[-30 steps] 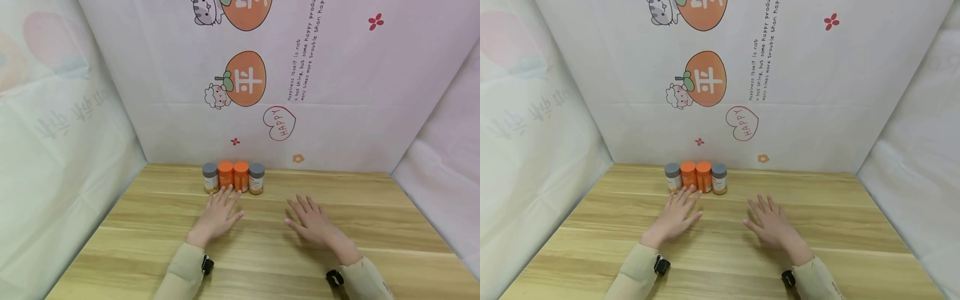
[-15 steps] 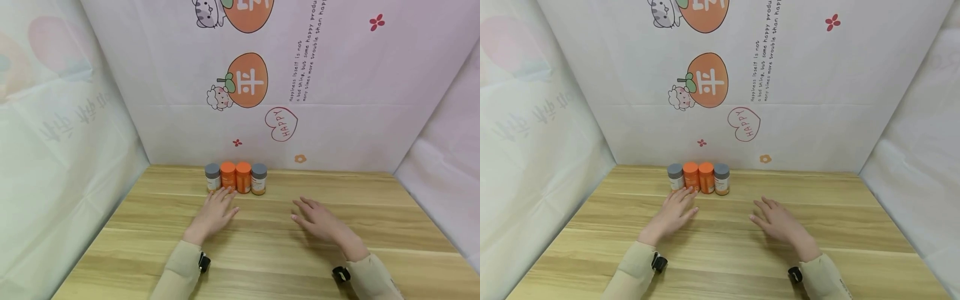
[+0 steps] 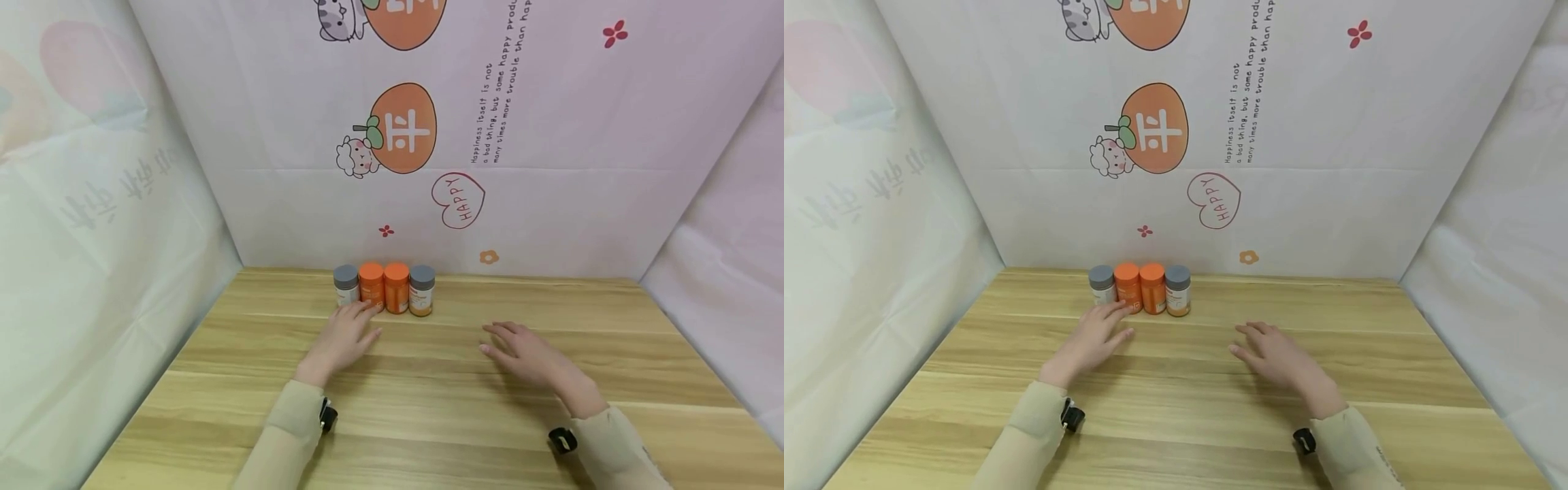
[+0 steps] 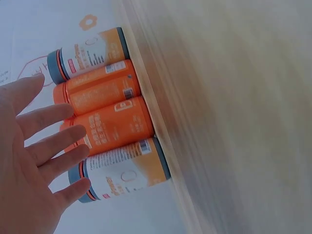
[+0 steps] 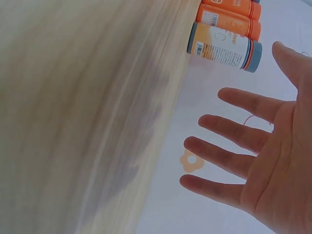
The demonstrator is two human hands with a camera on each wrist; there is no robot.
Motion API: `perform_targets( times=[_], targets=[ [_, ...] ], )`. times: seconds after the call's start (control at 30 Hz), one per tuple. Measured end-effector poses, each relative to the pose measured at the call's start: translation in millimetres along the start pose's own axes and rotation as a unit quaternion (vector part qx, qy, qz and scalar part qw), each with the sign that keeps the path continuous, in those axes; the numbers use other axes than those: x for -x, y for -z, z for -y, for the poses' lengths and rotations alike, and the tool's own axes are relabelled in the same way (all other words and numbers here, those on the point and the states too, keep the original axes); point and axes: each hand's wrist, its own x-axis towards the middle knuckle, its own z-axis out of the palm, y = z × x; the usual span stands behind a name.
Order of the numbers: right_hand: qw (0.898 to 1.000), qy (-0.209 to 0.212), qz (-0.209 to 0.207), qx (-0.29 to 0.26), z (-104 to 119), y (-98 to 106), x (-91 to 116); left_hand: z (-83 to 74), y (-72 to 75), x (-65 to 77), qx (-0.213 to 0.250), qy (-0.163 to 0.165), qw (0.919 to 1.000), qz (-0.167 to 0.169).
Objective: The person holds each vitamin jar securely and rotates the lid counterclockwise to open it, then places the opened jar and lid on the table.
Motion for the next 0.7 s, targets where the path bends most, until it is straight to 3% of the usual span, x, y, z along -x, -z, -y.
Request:
perform_targets(
  times=[0.3, 0.7],
  targets=[
    [1.000, 0.002, -0.009, -0.006, -12, 0, 7, 15.1, 0.4, -2.5, 0.029, 0.018, 0.9994, 0.007],
    [1.000, -0.013, -0.012, -0.005, -26, 7, 15, 32.2, 5.4, -0.3, 0.054, 0.001, 0.9983, -0.024]
  ],
)
